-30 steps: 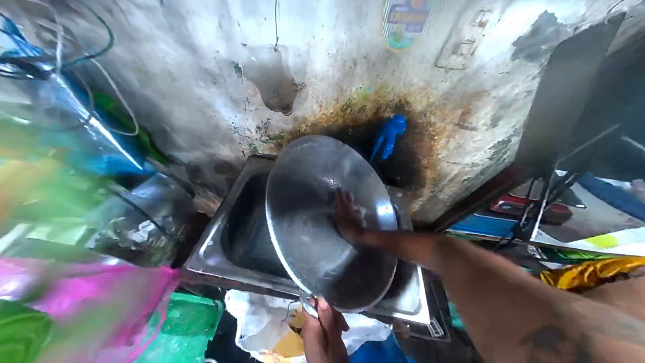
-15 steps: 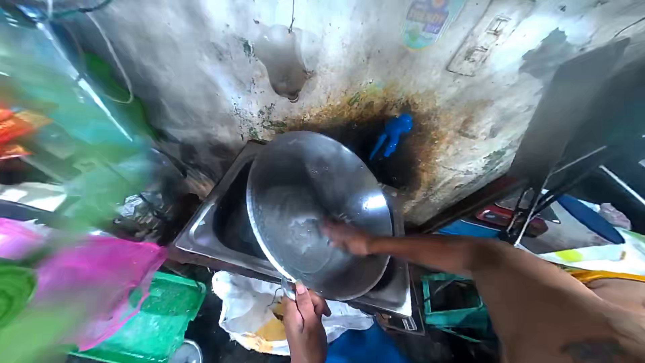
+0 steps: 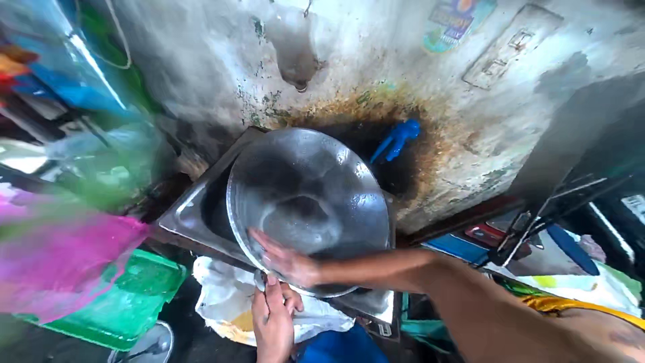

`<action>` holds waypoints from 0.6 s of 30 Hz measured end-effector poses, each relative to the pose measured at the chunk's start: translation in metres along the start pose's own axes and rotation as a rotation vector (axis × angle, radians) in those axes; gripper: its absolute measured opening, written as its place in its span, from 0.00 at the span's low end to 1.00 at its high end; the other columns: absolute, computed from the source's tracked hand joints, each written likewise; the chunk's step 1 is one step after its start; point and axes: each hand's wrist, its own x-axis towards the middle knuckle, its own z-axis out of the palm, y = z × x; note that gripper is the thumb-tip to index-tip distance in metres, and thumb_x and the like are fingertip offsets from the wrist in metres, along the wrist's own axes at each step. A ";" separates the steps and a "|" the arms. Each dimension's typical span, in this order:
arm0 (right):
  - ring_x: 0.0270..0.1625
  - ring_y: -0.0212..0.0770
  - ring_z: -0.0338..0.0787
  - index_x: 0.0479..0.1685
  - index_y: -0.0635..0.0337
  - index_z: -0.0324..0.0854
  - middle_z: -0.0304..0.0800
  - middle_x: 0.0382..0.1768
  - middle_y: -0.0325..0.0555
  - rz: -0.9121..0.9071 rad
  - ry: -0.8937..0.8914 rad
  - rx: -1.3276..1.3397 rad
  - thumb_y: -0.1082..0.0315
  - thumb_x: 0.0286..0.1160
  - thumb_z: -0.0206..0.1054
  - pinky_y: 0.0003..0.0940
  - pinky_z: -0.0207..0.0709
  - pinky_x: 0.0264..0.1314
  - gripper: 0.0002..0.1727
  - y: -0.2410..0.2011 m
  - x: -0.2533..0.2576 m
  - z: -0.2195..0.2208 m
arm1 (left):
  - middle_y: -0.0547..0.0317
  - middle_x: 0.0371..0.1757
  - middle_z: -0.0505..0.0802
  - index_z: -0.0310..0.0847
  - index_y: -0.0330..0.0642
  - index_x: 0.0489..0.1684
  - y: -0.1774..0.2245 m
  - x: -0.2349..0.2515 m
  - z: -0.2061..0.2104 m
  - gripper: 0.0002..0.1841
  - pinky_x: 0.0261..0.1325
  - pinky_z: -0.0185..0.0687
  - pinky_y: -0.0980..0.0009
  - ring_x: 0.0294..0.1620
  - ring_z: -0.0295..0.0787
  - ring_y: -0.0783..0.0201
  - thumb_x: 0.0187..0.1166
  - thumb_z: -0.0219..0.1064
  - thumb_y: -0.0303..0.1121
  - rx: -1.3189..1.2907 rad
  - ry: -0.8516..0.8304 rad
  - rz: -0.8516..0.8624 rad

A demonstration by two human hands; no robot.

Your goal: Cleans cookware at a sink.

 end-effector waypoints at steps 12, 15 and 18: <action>0.97 0.50 0.45 0.95 0.56 0.51 0.46 0.96 0.52 0.404 -0.038 -0.716 0.48 0.95 0.44 0.49 0.38 0.99 0.35 0.076 -0.107 -0.070 | 0.68 0.14 0.76 0.68 0.40 0.49 -0.017 0.001 0.009 0.16 0.22 0.83 0.71 0.11 0.74 0.69 0.95 0.38 0.40 -0.063 -0.061 -0.038; 0.97 0.53 0.48 0.95 0.52 0.54 0.46 0.96 0.54 0.341 -0.007 -0.787 0.53 0.94 0.46 0.51 0.46 0.97 0.33 0.082 -0.087 -0.075 | 0.67 0.14 0.76 0.68 0.40 0.47 -0.019 -0.001 0.008 0.17 0.21 0.84 0.70 0.11 0.75 0.68 0.95 0.37 0.40 -0.023 -0.062 -0.036; 0.96 0.54 0.50 0.95 0.49 0.55 0.49 0.95 0.54 0.380 0.367 -1.035 0.52 0.93 0.42 0.57 0.45 0.97 0.32 0.119 -0.047 -0.114 | 0.67 0.13 0.75 0.68 0.41 0.45 -0.019 -0.001 0.006 0.17 0.21 0.83 0.70 0.10 0.74 0.68 0.95 0.36 0.40 -0.045 -0.062 -0.038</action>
